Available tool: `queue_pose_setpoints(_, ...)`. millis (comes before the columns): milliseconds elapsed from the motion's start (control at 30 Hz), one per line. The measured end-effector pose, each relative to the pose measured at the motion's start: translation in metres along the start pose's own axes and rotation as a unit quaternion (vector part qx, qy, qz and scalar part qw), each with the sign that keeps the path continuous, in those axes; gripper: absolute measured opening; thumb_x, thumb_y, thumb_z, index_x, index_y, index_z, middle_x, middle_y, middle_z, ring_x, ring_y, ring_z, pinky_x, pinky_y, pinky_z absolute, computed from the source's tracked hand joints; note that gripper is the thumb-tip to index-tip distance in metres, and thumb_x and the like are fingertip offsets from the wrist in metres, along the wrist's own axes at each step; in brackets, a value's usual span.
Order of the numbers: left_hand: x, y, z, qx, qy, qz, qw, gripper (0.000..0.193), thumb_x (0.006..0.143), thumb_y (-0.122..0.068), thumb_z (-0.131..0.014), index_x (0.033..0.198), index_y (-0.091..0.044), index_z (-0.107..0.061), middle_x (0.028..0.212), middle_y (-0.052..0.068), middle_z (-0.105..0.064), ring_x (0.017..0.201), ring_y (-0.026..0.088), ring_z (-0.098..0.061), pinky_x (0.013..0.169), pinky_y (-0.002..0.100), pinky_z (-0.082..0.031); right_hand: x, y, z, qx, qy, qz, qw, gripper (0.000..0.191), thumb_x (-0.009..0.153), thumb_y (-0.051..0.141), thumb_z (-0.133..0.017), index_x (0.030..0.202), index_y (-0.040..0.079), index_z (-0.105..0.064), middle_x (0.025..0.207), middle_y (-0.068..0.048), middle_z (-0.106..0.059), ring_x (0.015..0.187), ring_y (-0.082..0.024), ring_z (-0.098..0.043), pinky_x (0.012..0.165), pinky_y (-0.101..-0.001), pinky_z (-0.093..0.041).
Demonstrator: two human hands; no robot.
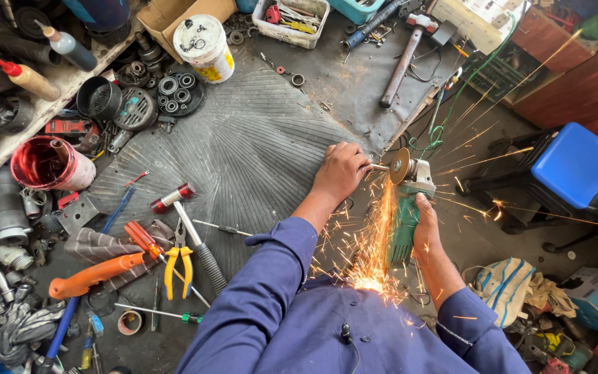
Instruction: The person uses an angle grinder to grind a metal rod, producing sparks, then switches to hammering a metal rod clamped in a vise. The person handles the metal rod and tools directly on a cluttered workbench.
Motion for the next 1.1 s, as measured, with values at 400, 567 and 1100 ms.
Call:
queue_pose_setpoints(400,0.002,-0.003,-0.001,0.013,-0.001,-0.006,1.0,0.01,0.083,-0.022,-0.08,0.086,-0.014,-0.073,0.092,-0.001,-0.063,0.097,0.022,-0.06,0.089,0.04,-0.045,0.0,0.004,-0.003,0.025,-0.007,-0.008,1.0,0.051,0.095,0.048,-0.061,0.126,0.008,-0.061,0.101,-0.004,-0.072,0.081,-0.016,-0.071,0.07,-0.035,-0.06)
queue_pose_setpoints(567,0.002,-0.003,-0.001,0.012,0.012,0.0,1.0,0.01,0.083,-0.022,-0.079,0.087,-0.014,-0.073,0.093,0.0,-0.063,0.097,0.022,-0.06,0.089,0.04,-0.045,-0.002,0.008,0.001,-0.031,-0.023,0.017,0.999,0.052,0.101,0.05,-0.06,0.127,0.005,-0.062,0.098,-0.005,-0.07,0.08,-0.016,-0.069,0.07,-0.0342,-0.058)
queue_pose_setpoints(1100,0.006,-0.006,0.001,0.011,0.015,0.0,1.0,0.009,0.083,-0.02,-0.079,0.087,-0.014,-0.073,0.094,-0.001,-0.063,0.098,0.022,-0.06,0.09,0.04,-0.044,-0.003,0.007,-0.002,0.007,-0.006,0.011,1.0,0.048,0.1,0.047,-0.056,0.126,0.007,-0.062,0.102,-0.004,-0.071,0.083,-0.016,-0.07,0.073,-0.0345,-0.058)
Point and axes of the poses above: each hand's wrist, its own x-axis towards the middle knuckle, its own z-axis out of the back of the hand, y = z × x, the point moved 10 cm from there along x, towards the middle knuckle
